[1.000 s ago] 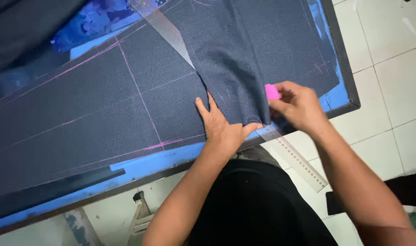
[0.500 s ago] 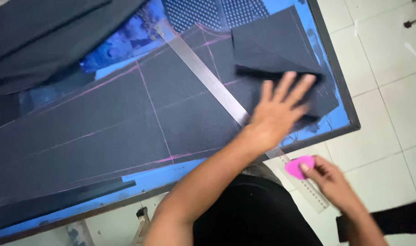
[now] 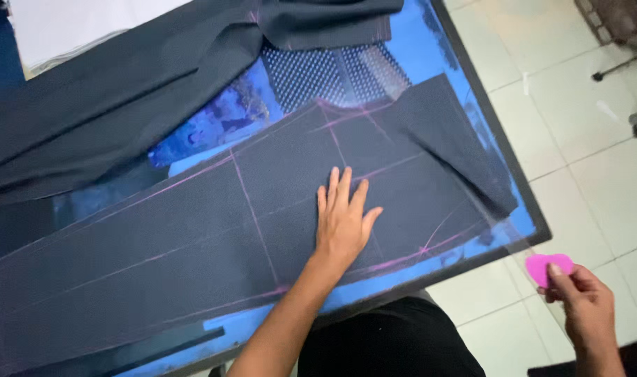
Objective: The person marks a blue fabric with pink chalk using a long ruler and then cuts the fabric along the marked lines with large shears.
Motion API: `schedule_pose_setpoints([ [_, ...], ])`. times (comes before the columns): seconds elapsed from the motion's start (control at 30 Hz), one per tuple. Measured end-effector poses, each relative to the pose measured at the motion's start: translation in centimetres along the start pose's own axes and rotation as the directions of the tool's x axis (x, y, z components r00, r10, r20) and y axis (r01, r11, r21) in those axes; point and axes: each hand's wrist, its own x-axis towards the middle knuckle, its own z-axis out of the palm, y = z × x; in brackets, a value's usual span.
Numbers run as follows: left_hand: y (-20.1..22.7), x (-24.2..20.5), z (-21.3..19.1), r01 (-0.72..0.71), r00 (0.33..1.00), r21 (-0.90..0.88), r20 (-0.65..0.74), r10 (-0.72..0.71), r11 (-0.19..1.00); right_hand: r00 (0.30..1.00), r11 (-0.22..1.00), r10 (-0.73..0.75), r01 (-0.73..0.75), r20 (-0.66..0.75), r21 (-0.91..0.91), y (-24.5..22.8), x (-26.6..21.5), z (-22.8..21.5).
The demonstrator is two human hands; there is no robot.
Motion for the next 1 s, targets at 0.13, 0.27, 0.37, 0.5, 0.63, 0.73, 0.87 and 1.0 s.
schedule_pose_setpoints([
  [0.13,1.5,2.3,2.8,-0.024,0.999,0.042,0.043,0.022,0.999,0.996,0.996,-0.092,0.092,0.0,0.017,-0.9,7.8,-3.2],
  [0.27,5.9,6.1,6.4,-0.053,0.996,0.123,0.074,0.044,0.991,0.963,0.963,-0.235,0.249,0.134,-0.1,-4.6,17.0,-4.4],
  [0.37,10.3,8.4,8.0,-0.348,0.926,0.099,0.192,0.326,0.932,0.907,0.934,-0.282,0.334,0.314,-0.124,-11.3,23.6,-1.2],
  [0.5,13.0,9.6,5.3,-0.325,0.944,-0.29,-0.153,0.292,0.9,0.801,0.918,-0.298,0.39,0.519,-0.075,-17.9,31.1,6.0],
  [0.63,8.3,10.9,5.9,0.112,0.961,0.046,-0.257,-0.097,0.993,0.719,0.886,-0.278,0.448,0.637,-0.119,-22.1,34.0,11.2],
  [0.73,6.1,11.1,6.8,0.352,0.929,0.267,-0.22,-0.298,0.897,0.7,0.88,-0.216,0.441,0.681,-0.175,-24.4,34.8,13.6],
  [0.87,5.9,11.6,7.2,0.363,0.921,0.271,-0.25,-0.299,0.892,0.679,0.854,-0.208,0.477,0.704,-0.208,-23.7,36.2,14.2],
  [1.0,5.5,11.5,8.0,0.387,0.918,0.307,-0.215,-0.333,0.869,0.674,0.872,-0.228,0.462,0.703,-0.161,-22.8,37.2,14.3],
])
